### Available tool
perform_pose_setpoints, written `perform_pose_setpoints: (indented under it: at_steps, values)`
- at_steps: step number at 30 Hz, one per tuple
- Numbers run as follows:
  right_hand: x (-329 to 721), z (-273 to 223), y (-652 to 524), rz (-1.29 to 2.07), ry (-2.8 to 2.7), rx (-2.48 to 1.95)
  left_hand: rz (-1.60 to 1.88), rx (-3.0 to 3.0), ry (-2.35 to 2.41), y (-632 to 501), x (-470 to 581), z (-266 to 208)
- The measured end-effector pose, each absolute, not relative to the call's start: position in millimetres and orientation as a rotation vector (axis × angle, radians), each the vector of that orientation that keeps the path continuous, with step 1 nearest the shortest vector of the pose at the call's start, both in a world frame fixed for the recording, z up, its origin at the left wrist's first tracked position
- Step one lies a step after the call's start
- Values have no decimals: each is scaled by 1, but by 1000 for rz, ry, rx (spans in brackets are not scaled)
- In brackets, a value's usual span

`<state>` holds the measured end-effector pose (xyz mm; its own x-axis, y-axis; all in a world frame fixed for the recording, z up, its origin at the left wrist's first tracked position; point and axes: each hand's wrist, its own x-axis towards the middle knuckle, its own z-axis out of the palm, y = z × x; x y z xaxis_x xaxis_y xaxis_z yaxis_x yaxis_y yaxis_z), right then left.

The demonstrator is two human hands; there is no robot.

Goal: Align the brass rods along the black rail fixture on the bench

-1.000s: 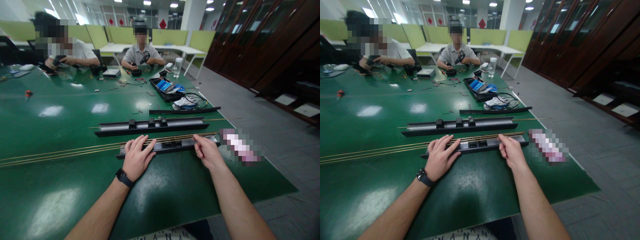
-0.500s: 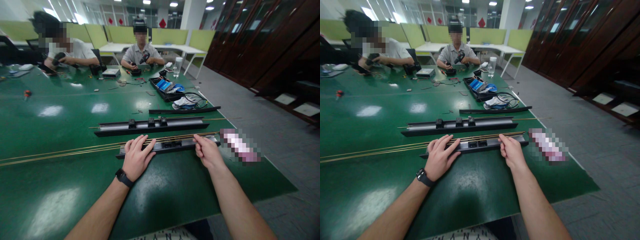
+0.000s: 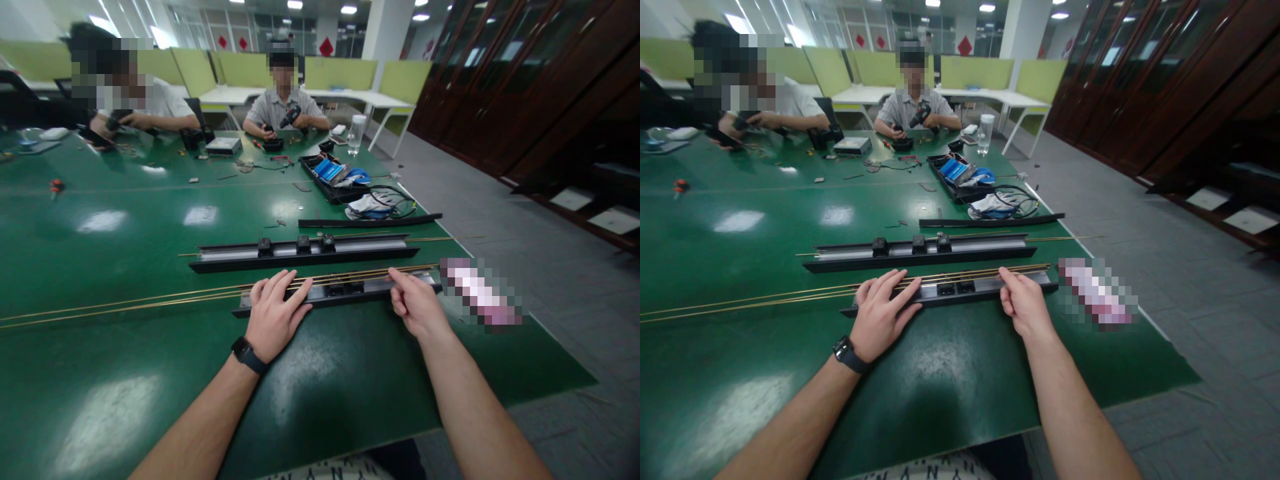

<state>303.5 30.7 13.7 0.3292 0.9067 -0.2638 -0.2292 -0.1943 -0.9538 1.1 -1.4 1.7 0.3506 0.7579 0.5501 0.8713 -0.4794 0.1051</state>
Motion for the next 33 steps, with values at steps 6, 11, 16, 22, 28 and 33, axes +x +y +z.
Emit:
perform_pose_setpoints:
  at_steps: [6,11,16,22,28,33]
  values:
    - [305,13,30,1226,-691,-1341,-799,-2407,-1476,-1,1,1]
    - [305,11,31,1217,-656,-1332,-800,-2408,-1479,-1,1,1]
    - [303,11,31,1206,-641,-1327,-798,-2407,-1471,-1,1,1]
    - [302,12,31,1195,-631,-1337,-804,-2405,-1474,-1,1,1]
    - [304,13,31,1203,-670,-1362,-815,-2406,-1473,-1,1,2]
    - [306,14,30,1254,-708,-1331,-823,-2403,-1466,-2,1,3]
